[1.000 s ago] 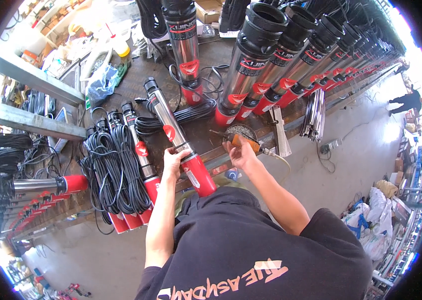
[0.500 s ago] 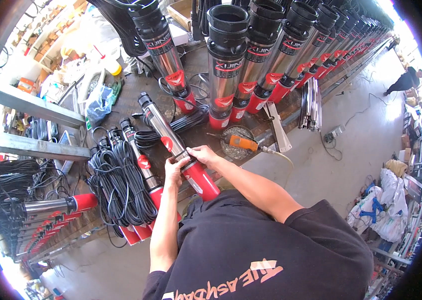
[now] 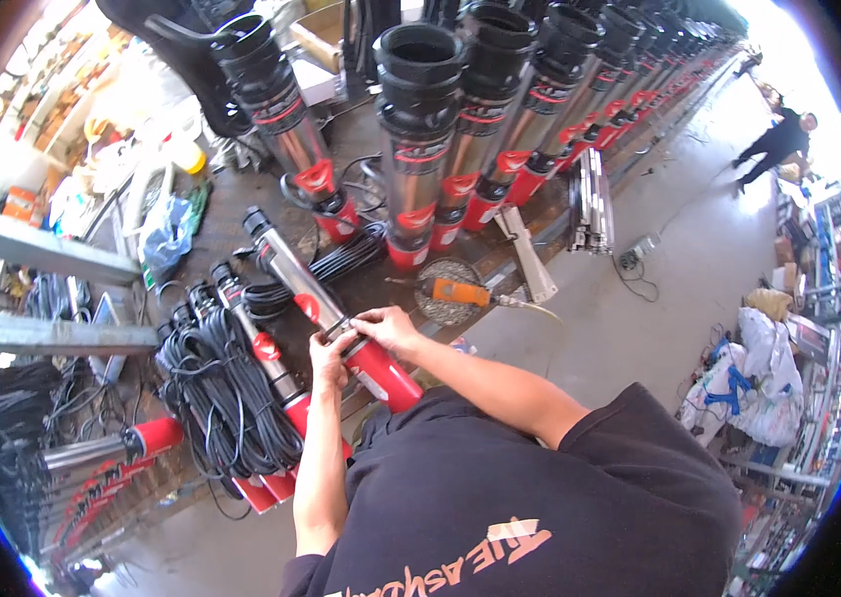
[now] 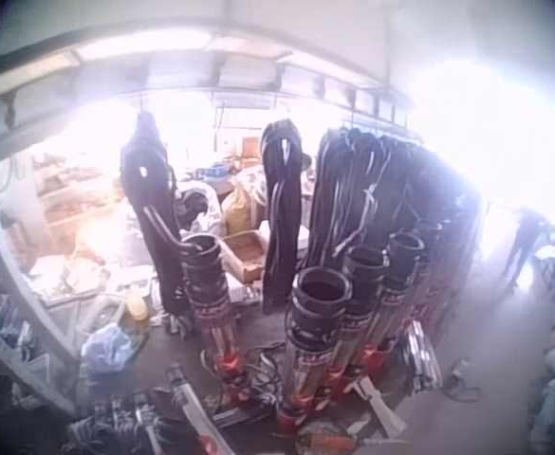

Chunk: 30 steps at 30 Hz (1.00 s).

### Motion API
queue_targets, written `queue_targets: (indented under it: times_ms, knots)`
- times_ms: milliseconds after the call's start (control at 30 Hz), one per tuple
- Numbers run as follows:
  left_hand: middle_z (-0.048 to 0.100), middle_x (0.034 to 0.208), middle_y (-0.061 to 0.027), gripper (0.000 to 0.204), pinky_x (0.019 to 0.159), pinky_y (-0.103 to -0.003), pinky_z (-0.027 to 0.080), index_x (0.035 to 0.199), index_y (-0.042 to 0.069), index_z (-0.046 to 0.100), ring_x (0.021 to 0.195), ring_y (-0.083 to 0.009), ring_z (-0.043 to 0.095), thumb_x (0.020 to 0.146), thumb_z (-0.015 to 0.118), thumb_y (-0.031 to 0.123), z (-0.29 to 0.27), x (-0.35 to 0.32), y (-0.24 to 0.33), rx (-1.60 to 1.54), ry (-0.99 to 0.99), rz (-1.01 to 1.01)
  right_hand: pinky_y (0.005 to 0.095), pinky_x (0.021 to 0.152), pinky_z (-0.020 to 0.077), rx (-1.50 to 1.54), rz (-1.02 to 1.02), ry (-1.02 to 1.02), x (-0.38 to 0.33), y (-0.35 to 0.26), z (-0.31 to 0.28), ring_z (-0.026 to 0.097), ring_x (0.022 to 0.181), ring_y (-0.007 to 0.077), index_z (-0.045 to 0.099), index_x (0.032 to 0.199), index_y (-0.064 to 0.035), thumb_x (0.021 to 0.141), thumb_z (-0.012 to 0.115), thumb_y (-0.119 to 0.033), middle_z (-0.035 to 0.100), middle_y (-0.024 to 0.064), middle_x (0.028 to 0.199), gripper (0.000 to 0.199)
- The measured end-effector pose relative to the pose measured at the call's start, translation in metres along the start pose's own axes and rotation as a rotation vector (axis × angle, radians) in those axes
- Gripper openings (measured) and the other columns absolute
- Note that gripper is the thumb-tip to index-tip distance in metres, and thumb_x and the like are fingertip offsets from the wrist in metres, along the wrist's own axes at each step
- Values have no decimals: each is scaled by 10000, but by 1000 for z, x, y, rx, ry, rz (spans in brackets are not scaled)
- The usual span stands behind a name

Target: The person assembles submersible water pumps by inserting electrical cables into the pump housings, securing them with fasteners using a pneumatic tool, and organizing the completed pumps on a workbench.

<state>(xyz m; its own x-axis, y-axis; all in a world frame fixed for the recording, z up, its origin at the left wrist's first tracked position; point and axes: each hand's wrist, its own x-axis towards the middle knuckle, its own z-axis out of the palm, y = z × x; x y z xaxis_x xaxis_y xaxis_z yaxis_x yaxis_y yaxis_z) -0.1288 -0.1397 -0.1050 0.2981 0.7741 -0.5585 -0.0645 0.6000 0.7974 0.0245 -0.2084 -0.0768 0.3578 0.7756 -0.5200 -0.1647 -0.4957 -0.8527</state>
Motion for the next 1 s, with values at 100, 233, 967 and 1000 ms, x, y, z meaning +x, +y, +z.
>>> queue_targets:
  times_ms: [100,233,967,1000]
  knots:
    - [614,1045,-138,683,716,-382,597,1226,-26,462,862,-240,661,699,891,53,-1,3,-8,-27,36,-20,332,720,559,435,203,216,-15,5,-17,692,893,169,680,1171,13,962,687,-390,740,86,1051,454]
    - [604,1015,-119,618,737,-397,605,1195,-16,461,846,-233,658,719,856,4,1,6,-3,-70,3,-49,258,580,585,1142,472,367,4,36,-94,726,787,206,612,1135,8,952,684,-431,739,144,977,481]
    - [606,1149,-178,766,832,-418,577,1345,-2,369,997,-267,647,730,825,39,-10,14,-7,70,1,-73,346,1065,411,816,-828,497,-50,-64,-28,552,1198,187,472,1368,3,908,500,-106,571,127,1306,474]
    - [598,1164,-182,781,843,-426,572,1346,-6,367,1019,-269,638,724,834,56,-12,17,-10,65,-6,-67,346,1051,426,816,-861,441,-49,-72,-20,576,1166,194,479,1355,2,904,505,-91,584,134,1292,461]
